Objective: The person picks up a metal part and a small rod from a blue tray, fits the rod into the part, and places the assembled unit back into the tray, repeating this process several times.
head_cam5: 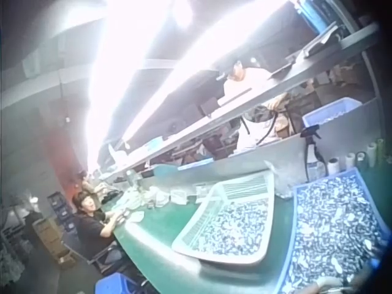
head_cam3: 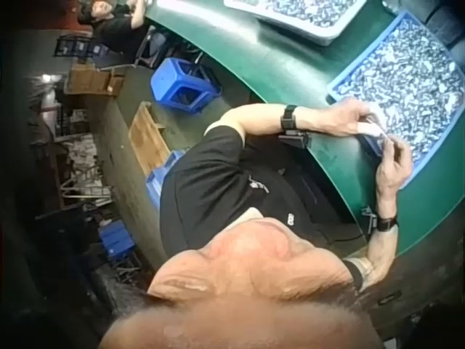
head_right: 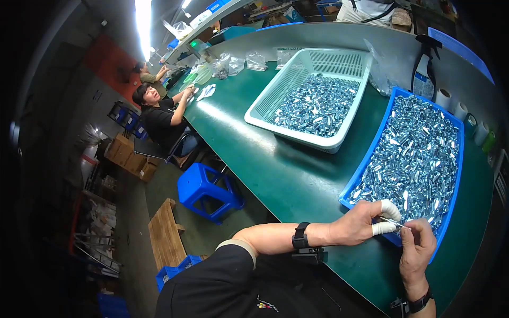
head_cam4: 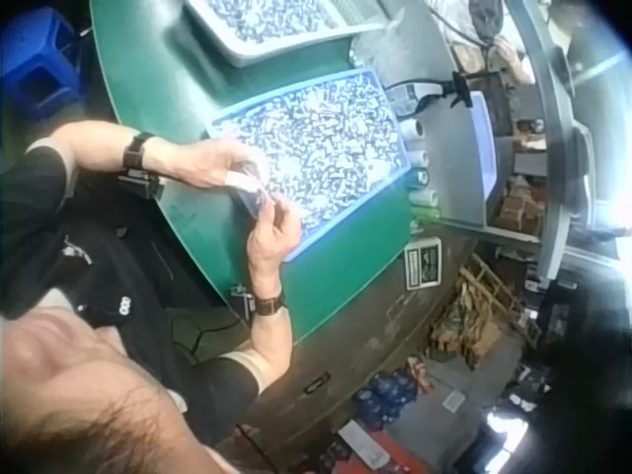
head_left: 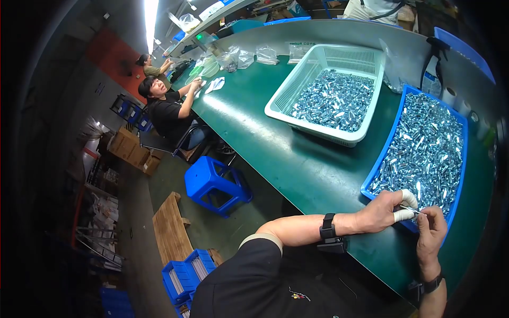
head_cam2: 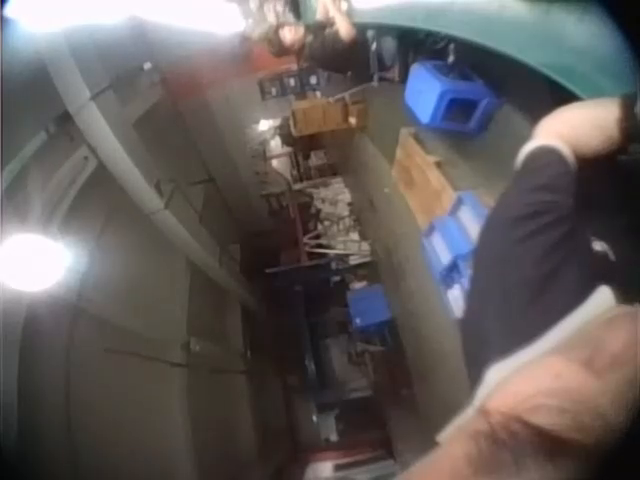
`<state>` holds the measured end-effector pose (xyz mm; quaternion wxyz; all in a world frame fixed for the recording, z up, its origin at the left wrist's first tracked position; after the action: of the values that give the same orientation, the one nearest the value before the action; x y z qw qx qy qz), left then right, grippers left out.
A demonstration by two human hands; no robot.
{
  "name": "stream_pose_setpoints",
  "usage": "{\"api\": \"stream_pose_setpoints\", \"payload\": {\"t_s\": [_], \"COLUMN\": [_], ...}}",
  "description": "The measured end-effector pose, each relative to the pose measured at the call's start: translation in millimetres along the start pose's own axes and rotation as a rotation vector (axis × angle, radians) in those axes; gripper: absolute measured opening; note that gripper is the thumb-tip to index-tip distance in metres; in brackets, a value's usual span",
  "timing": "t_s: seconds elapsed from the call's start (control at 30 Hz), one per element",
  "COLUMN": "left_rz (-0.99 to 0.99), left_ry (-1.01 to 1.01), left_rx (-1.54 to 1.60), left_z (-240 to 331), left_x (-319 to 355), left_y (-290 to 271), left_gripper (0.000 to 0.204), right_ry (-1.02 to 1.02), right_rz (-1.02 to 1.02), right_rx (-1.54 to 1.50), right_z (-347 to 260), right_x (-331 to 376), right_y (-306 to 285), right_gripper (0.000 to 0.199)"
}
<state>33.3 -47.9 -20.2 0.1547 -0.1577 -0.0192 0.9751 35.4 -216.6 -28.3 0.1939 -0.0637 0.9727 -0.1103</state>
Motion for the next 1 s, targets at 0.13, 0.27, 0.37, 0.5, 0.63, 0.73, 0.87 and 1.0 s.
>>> {"api": "stream_pose_setpoints", "payload": {"t_s": [0.13, 0.27, 0.37, 0.5, 0.63, 0.73, 0.87, 1.0], "left_rz": [-0.007, -0.03, -0.024, -0.025, -0.037, -0.036, -0.032, -0.025], "left_ry": [0.043, 0.05, 0.022, -0.02, 0.019, 0.013, 0.005, -0.022], "left_rx": [-0.048, -0.036, -0.006, -0.002, -0.038, -0.069, -0.029, -0.005], "left_z": [1, 2, -1, -4, -3, -2, 0, -3], "left_x": [0, 1, 1, 2, 1, 4, 2, 3], "left_y": [1, 3, 3, 1, 4, 1, 3, 1], "left_gripper": [0.018, 0.018, 0.018, 0.018, 0.017, 0.017, 0.017, 0.017], "right_ry": [-0.028, 0.043, 0.06, 0.014, -0.027, 0.057, 0.05, -0.007], "right_rz": [-0.139, -0.151, -0.135, 0.007, -0.072, -0.137, -0.089, 0.024], "right_rx": [0.107, 0.079, 0.056, 0.0, 0.089, 0.072, 0.022, 0.014], "right_z": [7, 13, 12, -7, -2, 6, 4, -5], "right_x": [0, 2, 2, -1, -1, -1, 1, 1], "right_y": [-6, -7, -3, 1, -4, 0, 1, -1], "right_gripper": [0.029, 0.03, 0.031, 0.033, 0.034, 0.034, 0.034, 0.036]}}
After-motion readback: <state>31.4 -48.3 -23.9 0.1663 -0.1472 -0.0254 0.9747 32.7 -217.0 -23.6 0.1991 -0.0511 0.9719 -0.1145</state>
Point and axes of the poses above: each hand's wrist, its own x-axis away from the middle knuckle, its own y-axis out of the palm, z = x × y, the point moved 8 cm from there along -x, towards the middle knuckle, and after that the axes turned 2 degrees about x, right-handed, at the moved point
